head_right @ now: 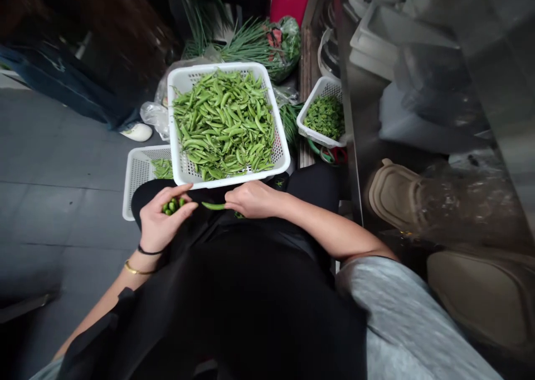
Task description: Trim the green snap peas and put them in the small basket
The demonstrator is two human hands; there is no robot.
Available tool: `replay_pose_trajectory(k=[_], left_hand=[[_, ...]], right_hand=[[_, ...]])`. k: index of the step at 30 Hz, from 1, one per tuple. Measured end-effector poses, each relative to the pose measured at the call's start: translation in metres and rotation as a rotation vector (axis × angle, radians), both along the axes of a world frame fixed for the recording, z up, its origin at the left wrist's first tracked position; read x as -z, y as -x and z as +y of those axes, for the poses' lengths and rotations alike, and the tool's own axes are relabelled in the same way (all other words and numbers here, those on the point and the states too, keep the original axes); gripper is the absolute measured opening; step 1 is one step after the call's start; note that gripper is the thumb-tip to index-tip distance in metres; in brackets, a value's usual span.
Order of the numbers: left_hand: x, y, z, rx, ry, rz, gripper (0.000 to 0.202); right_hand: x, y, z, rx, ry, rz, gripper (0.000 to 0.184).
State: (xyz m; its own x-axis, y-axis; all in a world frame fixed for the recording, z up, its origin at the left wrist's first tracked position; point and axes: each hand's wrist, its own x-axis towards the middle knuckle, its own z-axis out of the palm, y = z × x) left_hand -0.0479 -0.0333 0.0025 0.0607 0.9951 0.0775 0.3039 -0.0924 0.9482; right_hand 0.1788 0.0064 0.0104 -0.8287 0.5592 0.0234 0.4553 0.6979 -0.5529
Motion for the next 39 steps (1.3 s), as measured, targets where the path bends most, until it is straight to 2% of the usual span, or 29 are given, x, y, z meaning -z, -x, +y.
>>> replay_pose_trajectory(k=[1, 3, 4, 5, 6, 9, 11, 12, 13, 15, 17, 19, 21, 24, 25, 27, 30, 32, 34, 37, 39], left_hand=[[-0.005, 0.0, 0.002, 0.118, -0.06, 0.097, 0.032], [-0.011, -0.005, 0.006, 0.392, -0.077, 0.187, 0.019], [-0.012, -0.01, 0.007, 0.466, -0.049, 0.18, 0.013], [-0.011, -0.014, 0.007, 0.477, -0.001, 0.139, 0.013], [-0.009, -0.017, 0.007, 0.428, 0.06, 0.066, 0.015], [0.004, -0.016, 0.006, 0.104, 0.253, -0.305, 0.018], [0.013, -0.006, 0.008, -0.048, 0.322, -0.551, 0.015], [0.016, -0.001, 0.01, -0.077, 0.339, -0.642, 0.014], [0.018, 0.003, 0.012, -0.076, 0.356, -0.714, 0.015], [0.021, 0.009, 0.016, -0.029, 0.397, -0.82, 0.018], [0.023, 0.01, 0.018, 0.025, 0.444, -0.893, 0.016], [0.024, 0.008, 0.019, 0.079, 0.501, -0.926, 0.012], [0.024, 0.007, 0.018, 0.14, 0.555, -0.926, 0.01], [0.023, 0.011, 0.016, 0.208, 0.592, -0.902, 0.029], [0.023, 0.012, 0.015, 0.209, 0.593, -0.895, 0.034], [0.023, 0.014, 0.014, 0.178, 0.609, -0.884, 0.029], [0.025, 0.009, 0.016, 0.102, 0.708, -0.852, 0.021], [0.026, 0.0, 0.018, 0.056, 0.776, -0.827, 0.025], [0.025, -0.012, 0.02, 0.036, 0.79, -0.827, 0.028], [0.019, -0.026, 0.02, 0.033, 0.71, -0.83, 0.026], [0.013, -0.031, 0.017, 0.018, 0.651, -0.797, 0.026]], right_hand=[[-0.003, 0.0, 0.0, -0.035, -0.012, -0.034, 0.03], [-0.006, 0.004, 0.0, -0.044, -0.054, -0.024, 0.032], [-0.007, 0.006, 0.0, -0.025, -0.07, 0.015, 0.034], [-0.007, 0.008, 0.0, 0.006, -0.08, 0.066, 0.035], [-0.006, 0.008, 0.0, 0.044, -0.082, 0.114, 0.036], [-0.006, -0.005, 0.002, 0.114, -0.007, 0.146, 0.037], [-0.01, -0.02, 0.005, 0.077, 0.104, 0.023, 0.03], [-0.013, -0.028, 0.008, 0.046, 0.166, -0.066, 0.024], [-0.015, -0.033, 0.013, 0.022, 0.227, -0.152, 0.024], [-0.018, -0.035, 0.029, 0.03, 0.315, -0.26, 0.037], [-0.011, -0.022, 0.052, 0.127, 0.293, -0.29, 0.031], [0.007, 0.004, 0.076, 0.269, 0.113, -0.344, 0.026], [0.031, 0.033, 0.099, 0.283, -0.014, -0.487, 0.025], [0.063, 0.064, 0.123, 0.198, -0.031, -0.61, 0.021], [0.068, 0.067, 0.128, 0.182, -0.024, -0.619, 0.02], [0.067, 0.062, 0.131, 0.182, -0.031, -0.614, 0.02], [0.044, 0.039, 0.114, 0.279, -0.068, -0.402, 0.018], [0.024, 0.023, 0.087, 0.349, -0.058, -0.103, 0.017], [0.009, 0.014, 0.054, 0.316, -0.016, 0.173, 0.017], [0.002, 0.011, 0.012, 0.212, 0.111, 0.409, 0.016], [0.004, 0.012, -0.003, 0.251, 0.256, 0.479, 0.017]])
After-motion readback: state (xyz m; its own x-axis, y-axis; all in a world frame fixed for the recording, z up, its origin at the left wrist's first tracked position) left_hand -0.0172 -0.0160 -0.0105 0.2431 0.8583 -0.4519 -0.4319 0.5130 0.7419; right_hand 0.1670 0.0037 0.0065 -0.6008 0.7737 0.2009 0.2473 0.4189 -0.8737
